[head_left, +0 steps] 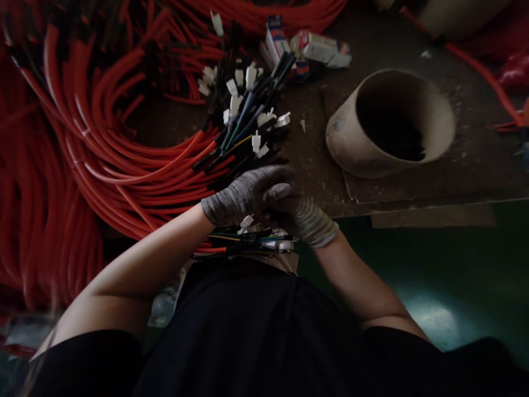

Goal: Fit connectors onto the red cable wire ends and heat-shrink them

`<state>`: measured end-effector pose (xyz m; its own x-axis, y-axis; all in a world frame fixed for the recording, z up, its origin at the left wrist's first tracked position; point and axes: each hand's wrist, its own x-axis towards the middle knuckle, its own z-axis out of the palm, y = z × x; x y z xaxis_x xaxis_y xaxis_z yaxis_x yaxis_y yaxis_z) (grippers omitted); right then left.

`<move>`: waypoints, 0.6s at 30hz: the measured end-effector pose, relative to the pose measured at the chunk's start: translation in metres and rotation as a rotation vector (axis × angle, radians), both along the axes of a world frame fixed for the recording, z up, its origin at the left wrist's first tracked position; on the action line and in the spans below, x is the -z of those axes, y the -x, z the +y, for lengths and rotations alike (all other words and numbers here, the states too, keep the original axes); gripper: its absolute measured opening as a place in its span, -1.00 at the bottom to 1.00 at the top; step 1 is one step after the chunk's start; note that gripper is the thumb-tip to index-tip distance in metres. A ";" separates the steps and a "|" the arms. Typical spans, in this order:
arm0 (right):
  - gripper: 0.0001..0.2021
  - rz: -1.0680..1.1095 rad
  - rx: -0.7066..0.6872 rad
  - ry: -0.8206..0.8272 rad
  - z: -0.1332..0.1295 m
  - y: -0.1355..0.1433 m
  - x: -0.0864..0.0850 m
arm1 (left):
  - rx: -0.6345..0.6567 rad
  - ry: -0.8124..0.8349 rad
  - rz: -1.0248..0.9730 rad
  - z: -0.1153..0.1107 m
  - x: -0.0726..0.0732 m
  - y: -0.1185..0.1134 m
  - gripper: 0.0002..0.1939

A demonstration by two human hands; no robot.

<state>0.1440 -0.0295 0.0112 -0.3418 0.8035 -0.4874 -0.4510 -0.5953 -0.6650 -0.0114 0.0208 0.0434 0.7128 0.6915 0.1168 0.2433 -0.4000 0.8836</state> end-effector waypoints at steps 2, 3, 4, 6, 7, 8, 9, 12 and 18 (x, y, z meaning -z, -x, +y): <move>-0.66 -0.122 -0.091 -0.119 0.000 -0.001 0.001 | 0.110 0.124 -0.006 -0.003 -0.002 -0.001 -0.52; -0.68 -0.243 -0.128 -0.211 0.002 -0.005 0.001 | 0.115 0.114 0.008 -0.003 -0.001 0.003 -0.52; -0.71 -0.401 -0.156 -0.326 0.005 -0.010 0.002 | 0.082 0.056 0.038 -0.004 0.001 0.010 -0.52; -0.75 -0.806 -0.162 -0.557 0.016 -0.023 0.006 | -0.067 -0.135 0.203 -0.005 0.004 0.028 -0.52; -0.75 -1.011 -0.152 -0.635 0.022 -0.029 0.009 | -0.149 -0.239 0.352 -0.006 0.006 0.038 -0.53; -0.74 -1.190 -0.144 -0.686 0.029 -0.035 0.013 | -0.216 -0.335 0.527 -0.006 0.007 0.046 -0.53; -0.74 -1.327 -0.150 -0.716 0.036 -0.038 0.017 | -0.251 -0.417 0.700 -0.007 0.008 0.053 -0.54; -0.72 -1.498 -0.212 -0.754 0.052 -0.039 0.028 | -0.188 -0.569 1.002 -0.009 0.007 0.061 -0.46; -0.64 -1.664 -0.314 -0.737 0.061 -0.025 0.025 | -0.058 -0.516 0.994 -0.011 0.007 0.052 -0.27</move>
<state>0.1689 0.0318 -0.0139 -0.0951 0.9937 -0.0593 0.9205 0.0650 -0.3854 -0.0637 0.0098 0.0360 0.6174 0.7597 -0.2043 0.7784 -0.6275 0.0185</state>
